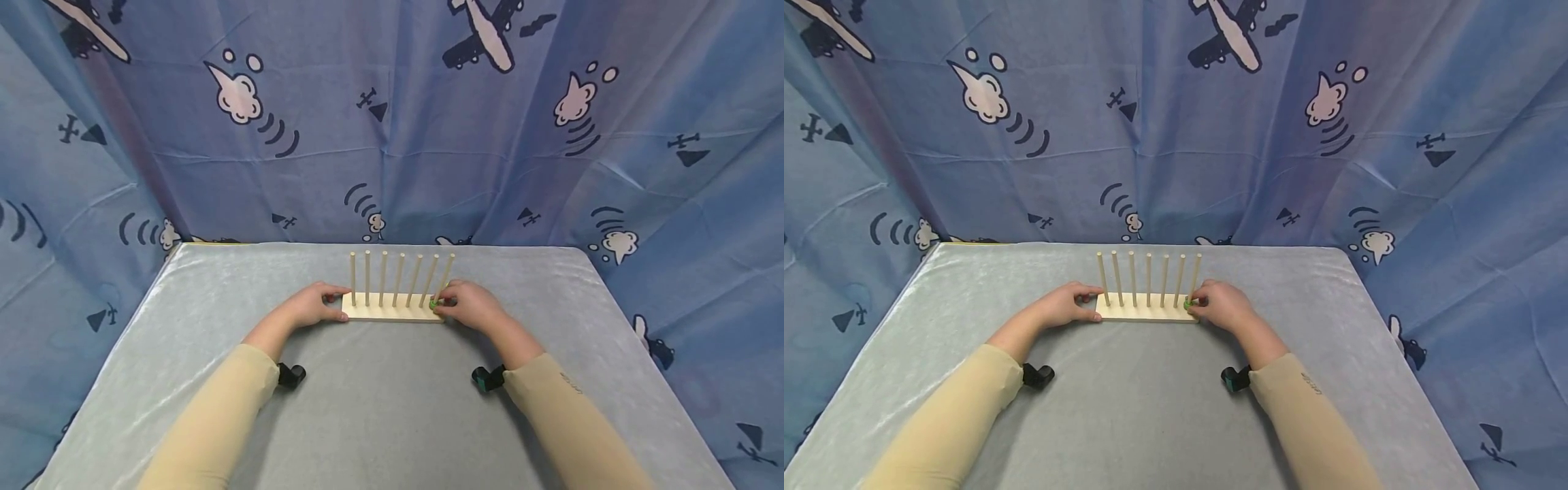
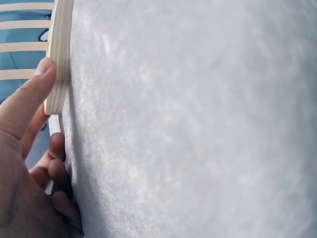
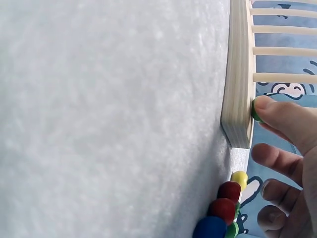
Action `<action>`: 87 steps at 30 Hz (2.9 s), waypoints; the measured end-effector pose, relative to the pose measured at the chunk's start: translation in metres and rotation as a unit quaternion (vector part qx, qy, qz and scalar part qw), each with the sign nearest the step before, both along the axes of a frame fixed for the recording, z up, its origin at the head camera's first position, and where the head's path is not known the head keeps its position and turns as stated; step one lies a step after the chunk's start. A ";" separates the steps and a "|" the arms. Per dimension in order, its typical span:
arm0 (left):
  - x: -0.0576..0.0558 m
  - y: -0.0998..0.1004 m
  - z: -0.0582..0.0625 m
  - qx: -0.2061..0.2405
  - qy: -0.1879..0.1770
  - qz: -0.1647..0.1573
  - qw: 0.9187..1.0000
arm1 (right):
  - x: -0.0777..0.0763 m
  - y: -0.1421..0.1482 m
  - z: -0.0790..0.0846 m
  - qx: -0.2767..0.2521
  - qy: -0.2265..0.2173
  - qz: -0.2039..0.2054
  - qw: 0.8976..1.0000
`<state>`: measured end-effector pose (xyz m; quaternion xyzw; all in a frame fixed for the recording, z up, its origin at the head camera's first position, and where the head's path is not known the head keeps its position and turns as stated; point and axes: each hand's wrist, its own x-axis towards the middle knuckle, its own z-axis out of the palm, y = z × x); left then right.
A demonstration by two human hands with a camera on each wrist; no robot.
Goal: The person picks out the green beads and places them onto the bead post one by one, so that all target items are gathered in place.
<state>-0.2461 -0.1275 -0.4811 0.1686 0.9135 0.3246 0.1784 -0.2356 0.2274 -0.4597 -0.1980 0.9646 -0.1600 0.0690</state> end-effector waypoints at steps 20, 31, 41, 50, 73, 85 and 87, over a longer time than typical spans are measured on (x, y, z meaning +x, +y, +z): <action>-0.001 0.002 0.001 -0.004 -0.008 0.002 1.000 | 0.009 0.033 0.021 -0.030 -0.006 -0.027 0.999; 0.002 0.002 0.002 -0.002 -0.007 0.002 1.000 | 0.023 0.085 0.027 -0.049 -0.004 -0.055 0.997; 0.002 0.001 0.000 0.000 0.001 0.000 1.000 | 0.022 0.117 0.017 -0.052 -0.005 -0.065 0.997; 0.001 0.002 0.001 -0.002 0.000 0.003 1.000 | 0.014 0.122 0.001 -0.060 -0.034 -0.064 0.996; 0.000 0.004 -0.001 -0.002 0.003 0.005 1.000 | 0.004 0.120 -0.009 -0.061 -0.039 -0.074 0.995; 0.001 0.003 -0.001 0.003 -0.004 0.010 1.000 | 0.008 0.114 0.010 -0.059 -0.019 -0.073 0.995; 0.001 0.003 -0.001 0.003 -0.002 0.008 1.000 | 0.008 0.114 0.014 -0.061 -0.017 -0.071 0.995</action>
